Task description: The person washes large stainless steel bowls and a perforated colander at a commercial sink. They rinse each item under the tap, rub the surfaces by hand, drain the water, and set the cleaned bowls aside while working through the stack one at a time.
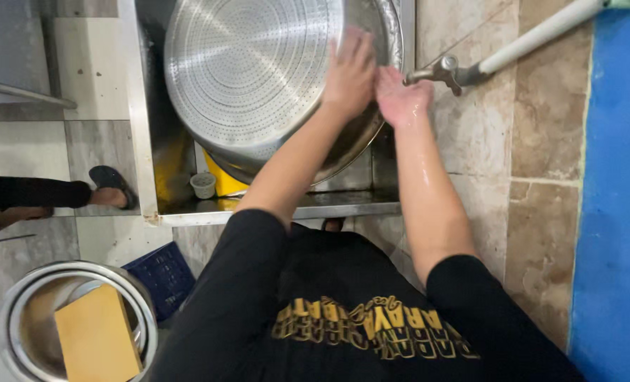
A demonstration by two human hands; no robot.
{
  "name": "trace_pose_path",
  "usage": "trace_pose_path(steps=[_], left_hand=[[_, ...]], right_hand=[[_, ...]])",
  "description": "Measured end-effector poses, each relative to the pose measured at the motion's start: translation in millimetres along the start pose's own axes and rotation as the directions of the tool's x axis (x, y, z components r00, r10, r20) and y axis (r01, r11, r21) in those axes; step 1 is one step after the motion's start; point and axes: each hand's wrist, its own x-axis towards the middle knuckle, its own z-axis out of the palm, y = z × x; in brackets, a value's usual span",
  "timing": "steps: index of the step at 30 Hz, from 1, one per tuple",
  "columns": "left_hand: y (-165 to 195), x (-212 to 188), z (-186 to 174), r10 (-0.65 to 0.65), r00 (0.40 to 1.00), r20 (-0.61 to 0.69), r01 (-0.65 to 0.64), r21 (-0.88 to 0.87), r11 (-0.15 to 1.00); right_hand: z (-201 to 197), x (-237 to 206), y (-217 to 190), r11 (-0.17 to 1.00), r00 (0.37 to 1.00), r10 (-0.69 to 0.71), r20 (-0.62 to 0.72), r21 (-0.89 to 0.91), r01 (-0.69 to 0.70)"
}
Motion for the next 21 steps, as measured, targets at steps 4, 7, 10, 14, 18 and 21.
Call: trace_pose_path(steps=[4, 7, 10, 14, 18, 21], left_hand=[[2, 44, -11, 0.198, 0.975, 0.099, -0.213, 0.169, 0.962], [0, 64, -12, 0.142, 0.984, 0.106, -0.165, 0.263, 0.950], [6, 61, -2, 0.100, 0.992, 0.073, -0.123, 0.472, 0.873], [26, 13, 36, 0.218, 0.946, 0.240, -0.314, 0.501, 0.807], [53, -67, 82, 0.217, 0.975, 0.047, -0.221, 0.291, 0.931], [66, -112, 105, -0.008, 0.998, -0.066, 0.002, -0.096, 0.995]], right_hand=[[1, -5, -19, 0.951, 0.951, 0.014, 0.309, -0.299, 0.083], [-22, -3, -34, 0.828, 0.957, -0.008, 0.289, -0.535, 0.169], [-55, -4, -29, 0.288, 0.893, -0.430, 0.133, -0.917, 0.275], [-78, 5, -7, 0.560, 0.951, -0.207, -0.231, -0.824, -0.079], [-74, 23, -5, 0.693, 0.968, -0.189, -0.164, -0.721, 0.013], [-81, 32, -14, 0.675, 0.973, -0.169, -0.157, -0.738, -0.002]])
